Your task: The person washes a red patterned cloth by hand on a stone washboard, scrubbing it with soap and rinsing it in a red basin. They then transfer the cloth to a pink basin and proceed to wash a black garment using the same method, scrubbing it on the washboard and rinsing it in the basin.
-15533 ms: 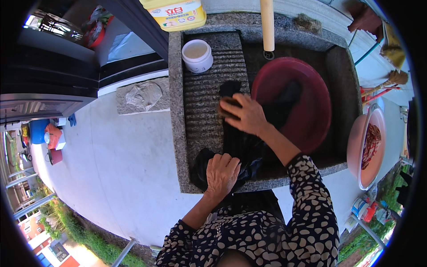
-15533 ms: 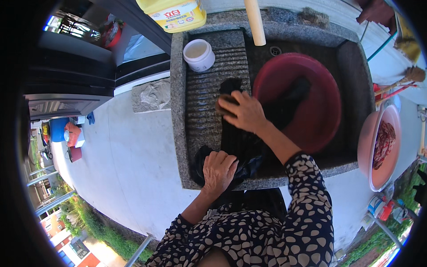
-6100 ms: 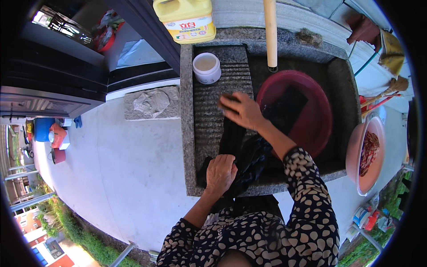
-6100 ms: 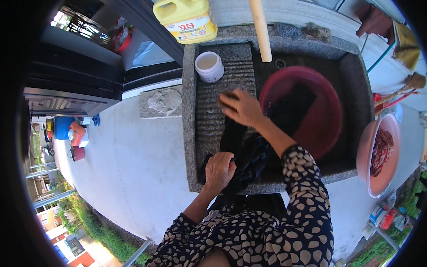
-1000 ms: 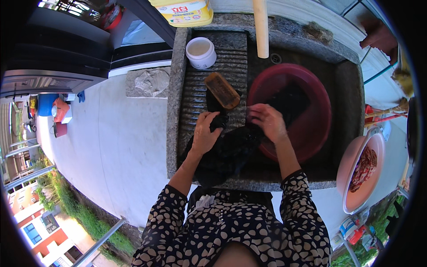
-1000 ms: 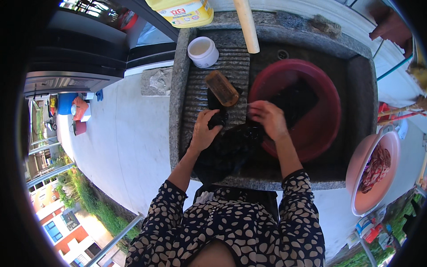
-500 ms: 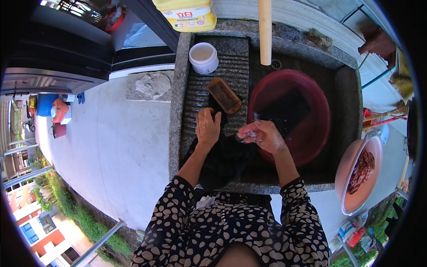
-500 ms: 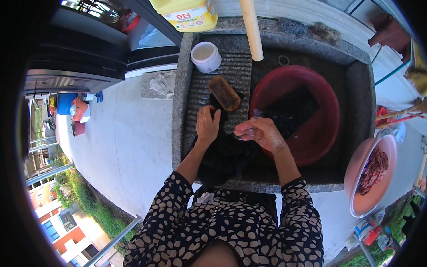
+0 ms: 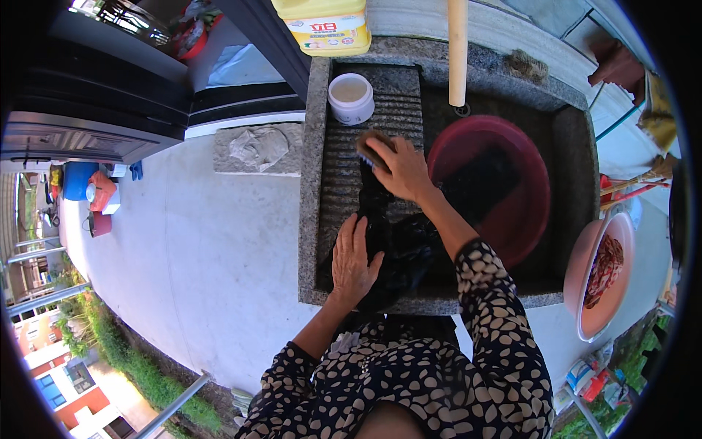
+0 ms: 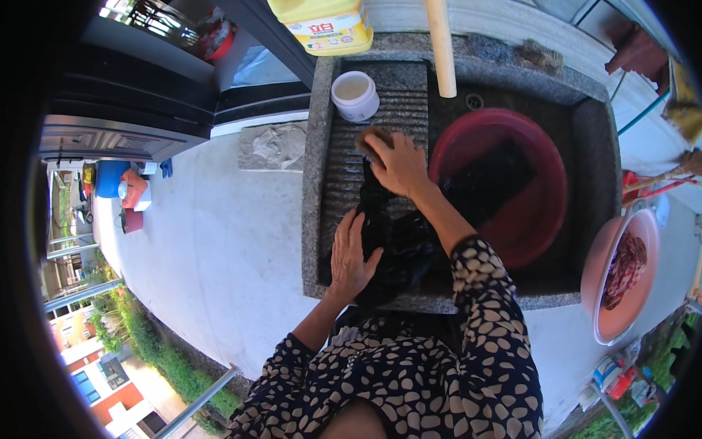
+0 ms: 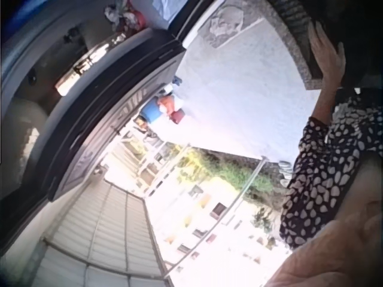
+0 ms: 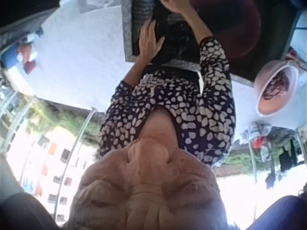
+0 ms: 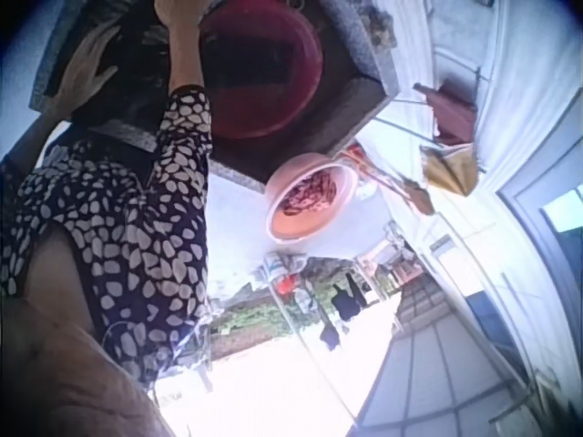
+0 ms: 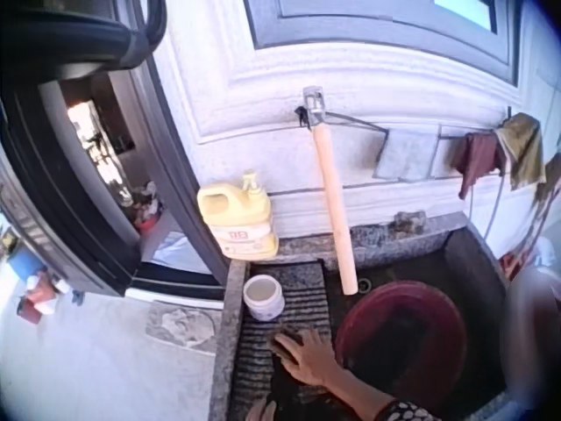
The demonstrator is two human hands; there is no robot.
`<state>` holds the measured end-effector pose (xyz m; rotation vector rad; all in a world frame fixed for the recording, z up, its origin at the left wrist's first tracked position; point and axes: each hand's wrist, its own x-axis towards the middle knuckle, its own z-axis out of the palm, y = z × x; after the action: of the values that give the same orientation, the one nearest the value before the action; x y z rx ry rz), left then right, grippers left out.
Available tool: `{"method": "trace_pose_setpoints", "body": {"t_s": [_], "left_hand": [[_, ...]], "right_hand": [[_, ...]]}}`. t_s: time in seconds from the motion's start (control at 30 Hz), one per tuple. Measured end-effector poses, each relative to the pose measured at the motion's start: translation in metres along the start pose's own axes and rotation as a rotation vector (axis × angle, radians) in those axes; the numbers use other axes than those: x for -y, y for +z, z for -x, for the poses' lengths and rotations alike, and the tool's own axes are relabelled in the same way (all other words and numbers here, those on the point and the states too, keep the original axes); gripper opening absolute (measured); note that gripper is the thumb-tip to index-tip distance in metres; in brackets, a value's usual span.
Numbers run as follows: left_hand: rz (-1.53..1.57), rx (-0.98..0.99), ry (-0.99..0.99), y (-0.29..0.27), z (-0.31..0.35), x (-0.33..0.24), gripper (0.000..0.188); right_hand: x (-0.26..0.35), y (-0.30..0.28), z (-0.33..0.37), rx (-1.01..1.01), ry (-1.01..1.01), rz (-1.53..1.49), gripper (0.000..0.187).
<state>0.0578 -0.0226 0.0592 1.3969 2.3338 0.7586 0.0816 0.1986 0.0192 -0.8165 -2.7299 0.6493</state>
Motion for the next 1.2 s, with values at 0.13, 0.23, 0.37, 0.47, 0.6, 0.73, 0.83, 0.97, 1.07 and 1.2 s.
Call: {"method": "trace_pose_setpoints", "body": {"t_s": [0.13,0.23,0.37,0.47,0.6,0.73,0.83,0.97,1.07,1.2], "left_hand": [[-0.059,0.113,-0.003,0.016,0.011,0.024,0.065],[-0.13,0.147,0.075,0.01,0.004,0.02,0.056],[-0.121,0.126,0.143,0.006,0.001,0.015,0.055],[-0.119,0.149,0.13,0.007,0.002,0.02,0.054],[-0.081,0.152,0.095,0.003,-0.002,0.022,0.056],[-0.041,0.179,0.056,0.005,0.002,0.022,0.059],[-0.036,0.165,0.089,0.004,-0.001,0.021,0.058],[-0.026,0.173,0.081,0.004,0.0,0.021,0.058],[-0.02,0.152,0.079,0.004,0.0,0.022,0.058],[-0.015,0.145,0.07,0.001,-0.001,0.02,0.06]], "right_hand": [[0.045,-0.015,0.06,0.128,-0.172,-0.169,0.047],[0.039,0.012,0.066,-0.033,-0.205,-0.057,0.046],[-0.018,0.029,-0.002,-0.155,0.009,0.044,0.045],[-0.029,0.021,-0.038,-0.08,0.2,0.002,0.042],[-0.002,0.008,-0.012,-0.038,0.165,-0.212,0.042],[0.019,0.016,0.057,-0.032,-0.235,-0.126,0.047],[-0.002,0.019,0.033,-0.131,-0.193,0.035,0.046],[-0.038,0.031,-0.011,-0.219,-0.084,0.114,0.045],[-0.047,0.031,-0.035,-0.182,0.027,0.095,0.045],[-0.055,0.024,-0.084,-0.095,0.306,0.123,0.045]]}}
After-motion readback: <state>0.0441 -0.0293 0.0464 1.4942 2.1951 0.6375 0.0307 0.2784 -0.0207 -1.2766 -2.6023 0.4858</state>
